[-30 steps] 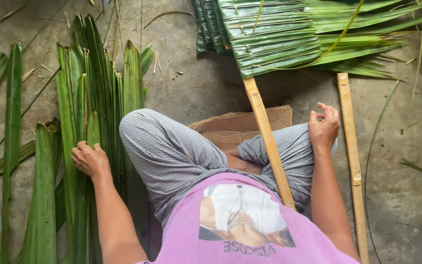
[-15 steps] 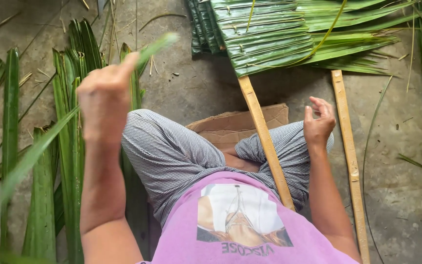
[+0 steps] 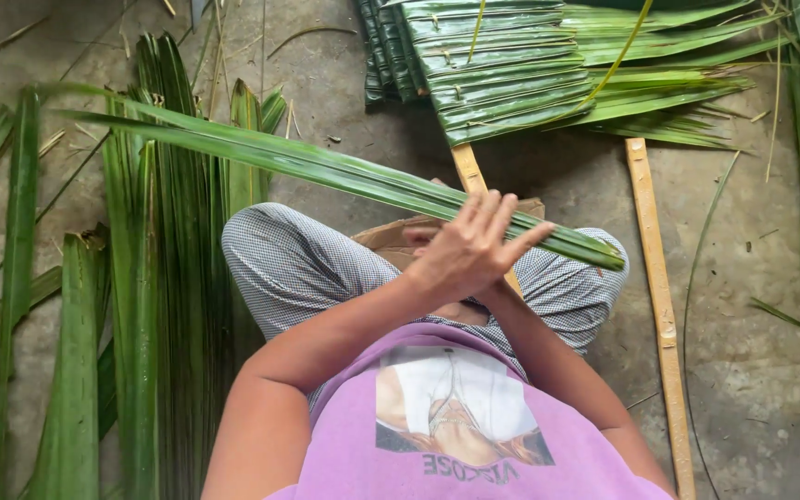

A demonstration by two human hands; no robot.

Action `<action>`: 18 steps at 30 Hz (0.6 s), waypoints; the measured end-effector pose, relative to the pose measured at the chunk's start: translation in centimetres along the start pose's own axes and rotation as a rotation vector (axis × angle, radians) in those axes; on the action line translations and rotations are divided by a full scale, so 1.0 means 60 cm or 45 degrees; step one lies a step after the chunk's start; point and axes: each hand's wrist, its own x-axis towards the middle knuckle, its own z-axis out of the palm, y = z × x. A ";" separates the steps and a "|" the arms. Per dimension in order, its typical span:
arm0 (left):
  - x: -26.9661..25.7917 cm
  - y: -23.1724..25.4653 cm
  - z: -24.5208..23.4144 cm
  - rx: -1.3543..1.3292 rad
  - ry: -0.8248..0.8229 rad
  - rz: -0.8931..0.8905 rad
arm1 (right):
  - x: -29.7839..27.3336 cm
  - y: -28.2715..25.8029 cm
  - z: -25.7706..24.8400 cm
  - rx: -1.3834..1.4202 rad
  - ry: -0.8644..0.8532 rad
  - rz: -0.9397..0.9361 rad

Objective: Weaving palm leaves onto a wooden frame to create a thatched panel.

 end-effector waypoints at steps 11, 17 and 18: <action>-0.086 -0.130 -0.035 -0.214 0.422 -0.100 | 0.037 -0.012 -0.055 0.896 0.474 0.045; -0.533 -0.470 -0.132 0.631 0.326 -1.265 | 0.027 -0.033 -0.092 1.044 0.603 0.075; -0.558 -0.458 -0.159 0.639 0.329 -1.268 | 0.027 -0.042 -0.086 1.045 0.595 0.078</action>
